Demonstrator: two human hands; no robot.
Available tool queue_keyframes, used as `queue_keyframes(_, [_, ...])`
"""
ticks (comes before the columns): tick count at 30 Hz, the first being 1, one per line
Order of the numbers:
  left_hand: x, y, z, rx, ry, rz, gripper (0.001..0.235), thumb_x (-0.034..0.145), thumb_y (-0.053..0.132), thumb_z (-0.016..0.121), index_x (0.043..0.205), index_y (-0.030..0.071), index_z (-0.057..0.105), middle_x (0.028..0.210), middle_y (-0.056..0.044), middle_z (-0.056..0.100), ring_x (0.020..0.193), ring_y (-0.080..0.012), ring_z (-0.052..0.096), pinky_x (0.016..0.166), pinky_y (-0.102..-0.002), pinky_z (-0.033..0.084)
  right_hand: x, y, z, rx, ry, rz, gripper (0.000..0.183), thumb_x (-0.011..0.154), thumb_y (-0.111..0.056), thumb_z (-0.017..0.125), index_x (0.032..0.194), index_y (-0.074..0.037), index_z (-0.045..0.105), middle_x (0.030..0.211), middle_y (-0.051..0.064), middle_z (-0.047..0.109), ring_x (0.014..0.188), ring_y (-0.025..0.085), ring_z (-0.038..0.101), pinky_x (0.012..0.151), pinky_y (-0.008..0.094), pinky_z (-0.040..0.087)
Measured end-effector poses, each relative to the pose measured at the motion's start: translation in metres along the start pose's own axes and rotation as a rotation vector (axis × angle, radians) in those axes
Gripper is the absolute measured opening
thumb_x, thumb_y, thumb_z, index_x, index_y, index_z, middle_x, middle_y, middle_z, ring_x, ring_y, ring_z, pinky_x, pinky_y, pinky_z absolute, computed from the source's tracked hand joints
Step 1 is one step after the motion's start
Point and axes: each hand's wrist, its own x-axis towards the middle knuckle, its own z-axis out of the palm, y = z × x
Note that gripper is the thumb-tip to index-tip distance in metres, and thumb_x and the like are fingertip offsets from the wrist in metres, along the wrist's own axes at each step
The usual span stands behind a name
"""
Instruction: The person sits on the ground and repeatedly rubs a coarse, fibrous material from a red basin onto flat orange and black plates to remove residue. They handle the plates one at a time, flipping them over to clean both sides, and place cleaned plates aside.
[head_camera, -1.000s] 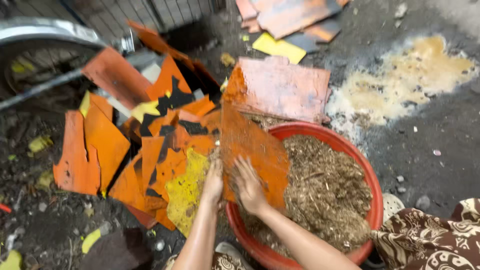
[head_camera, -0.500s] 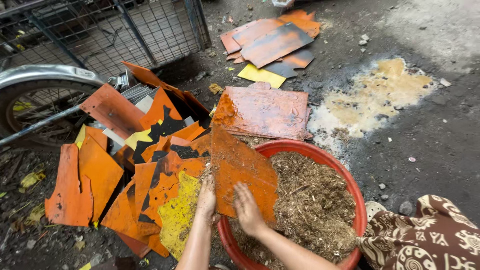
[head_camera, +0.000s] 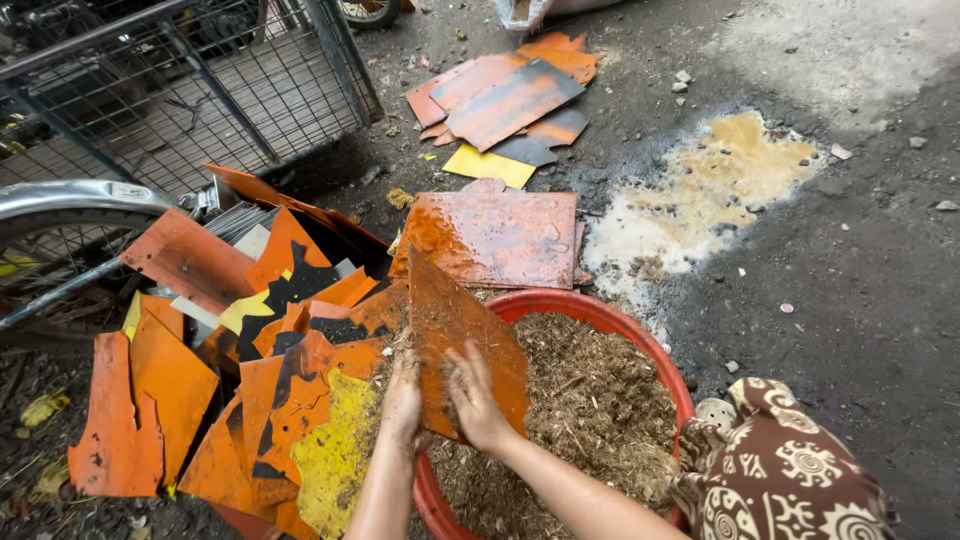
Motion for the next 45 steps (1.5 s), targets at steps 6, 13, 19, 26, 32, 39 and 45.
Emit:
queue_keyframes(6, [0.017,-0.008,-0.008,0.403,0.042,0.243,0.057,0.110,0.036,0.034,0.160,0.010,0.034,0.166,-0.012,0.029,0.148,-0.0321,0.032,0.115,-0.046,0.036,0.012,0.006,0.011,0.188,0.042,0.084,0.057,0.108,-0.043,0.035,0.159,-0.018,0.030,0.168,0.011,0.027,0.157,0.027,0.023,0.127,0.045,0.020])
queue_keyframes(13, [0.007,-0.003,-0.005,0.358,0.063,0.012,0.063,0.107,0.039,0.037,0.163,0.013,0.021,0.166,-0.014,0.031,0.150,-0.0324,0.036,0.119,-0.047,0.038,-0.004,0.008,0.022,0.132,0.077,-0.227,0.060,0.108,-0.030,0.038,0.163,-0.011,0.022,0.166,0.013,0.039,0.156,0.029,0.024,0.126,0.046,0.017])
queue_keyframes(19, [0.005,-0.022,-0.062,0.422,-0.129,0.339,0.076,0.100,0.022,0.057,0.163,0.016,0.015,0.168,-0.010,0.026,0.153,-0.0253,0.026,0.120,-0.038,0.029,-0.043,0.095,-0.016,-0.074,0.235,0.431,0.053,0.099,-0.016,0.062,0.145,-0.005,0.039,0.145,0.020,0.035,0.131,0.034,0.043,0.111,0.049,0.037])
queue_keyframes(26, [0.007,-0.033,-0.049,0.170,-0.035,0.285,0.061,0.105,0.026,0.057,0.160,0.008,0.037,0.158,-0.016,0.051,0.142,-0.0307,0.049,0.116,-0.042,0.043,-0.021,0.085,-0.022,0.397,0.144,0.277,0.050,0.099,-0.025,0.064,0.141,-0.002,0.048,0.155,0.017,0.047,0.139,0.034,0.050,0.118,0.055,0.042])
queue_keyframes(32, [-0.013,-0.016,-0.011,-0.191,-0.060,0.135,0.066,0.100,0.035,0.052,0.157,0.008,0.032,0.153,-0.019,0.051,0.133,-0.0337,0.055,0.107,-0.048,0.049,-0.044,0.055,-0.011,0.086,0.089,0.342,0.066,0.103,-0.051,0.028,0.161,-0.020,0.032,0.164,0.008,0.034,0.143,0.028,0.043,0.119,0.052,0.031])
queue_keyframes(39, [-0.017,-0.015,-0.002,0.028,-0.043,0.110,0.068,0.104,0.045,0.043,0.160,0.010,0.025,0.164,-0.016,0.034,0.148,-0.0322,0.037,0.119,-0.047,0.032,-0.040,-0.002,0.025,-0.002,0.057,0.000,0.062,0.111,-0.048,0.026,0.162,-0.012,0.028,0.173,0.012,0.018,0.161,0.030,0.013,0.130,0.048,0.010])
queue_keyframes(45, [-0.015,-0.013,-0.019,0.114,0.054,0.000,0.070,0.102,0.047,0.042,0.158,0.010,0.022,0.163,-0.016,0.032,0.146,-0.0320,0.037,0.116,-0.050,0.036,-0.079,0.055,0.014,-0.157,0.060,0.130,0.064,0.108,-0.049,0.022,0.160,-0.015,0.032,0.175,0.008,0.007,0.161,0.030,0.002,0.129,0.051,0.007])
